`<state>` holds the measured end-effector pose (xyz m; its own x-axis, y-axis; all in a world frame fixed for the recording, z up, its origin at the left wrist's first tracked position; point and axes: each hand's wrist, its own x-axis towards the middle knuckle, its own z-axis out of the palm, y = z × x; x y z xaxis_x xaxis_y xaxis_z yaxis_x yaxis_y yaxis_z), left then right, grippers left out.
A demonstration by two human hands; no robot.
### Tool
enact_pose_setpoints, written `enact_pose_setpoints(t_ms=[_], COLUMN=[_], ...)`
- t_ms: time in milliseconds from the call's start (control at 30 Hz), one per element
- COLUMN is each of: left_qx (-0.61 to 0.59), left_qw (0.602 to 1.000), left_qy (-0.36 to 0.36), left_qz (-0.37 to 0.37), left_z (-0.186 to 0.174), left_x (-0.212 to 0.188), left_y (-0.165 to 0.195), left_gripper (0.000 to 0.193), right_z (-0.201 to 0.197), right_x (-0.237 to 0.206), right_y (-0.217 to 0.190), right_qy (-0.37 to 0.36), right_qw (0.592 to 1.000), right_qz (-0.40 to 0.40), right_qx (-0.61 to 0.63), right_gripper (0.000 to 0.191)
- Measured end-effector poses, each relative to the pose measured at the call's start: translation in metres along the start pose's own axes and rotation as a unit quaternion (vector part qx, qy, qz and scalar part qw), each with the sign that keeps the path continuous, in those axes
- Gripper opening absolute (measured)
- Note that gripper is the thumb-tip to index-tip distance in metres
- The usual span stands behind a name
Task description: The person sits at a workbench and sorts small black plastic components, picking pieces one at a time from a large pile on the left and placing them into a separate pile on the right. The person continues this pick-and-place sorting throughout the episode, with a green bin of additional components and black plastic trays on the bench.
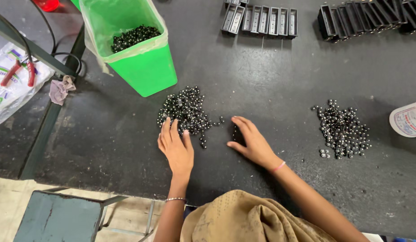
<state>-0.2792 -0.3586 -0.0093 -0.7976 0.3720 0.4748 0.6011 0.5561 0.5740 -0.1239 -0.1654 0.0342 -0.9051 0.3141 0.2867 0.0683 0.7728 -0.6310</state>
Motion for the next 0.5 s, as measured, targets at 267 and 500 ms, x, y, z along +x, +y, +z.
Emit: enact_pose_setpoints(t_ms=[267,500], left_qx=[-0.010,-0.021], left_qw=[1.000,1.000], left_qy=[-0.006,0.014], left_qz=[0.014,0.005], left_z=[-0.007,-0.017], left_x=[0.003,-0.004], left_y=[-0.005,-0.008], left_gripper=[0.046,0.044], right_z=[0.033,0.023], right_x=[0.050,0.034], right_y=[-0.022,-0.019], right_qy=[-0.011,0.000], right_qw=[0.994,0.991], right_qz=[-0.085,-0.086], right_qx=[-0.073,-0.103], right_gripper=[0.045,0.019])
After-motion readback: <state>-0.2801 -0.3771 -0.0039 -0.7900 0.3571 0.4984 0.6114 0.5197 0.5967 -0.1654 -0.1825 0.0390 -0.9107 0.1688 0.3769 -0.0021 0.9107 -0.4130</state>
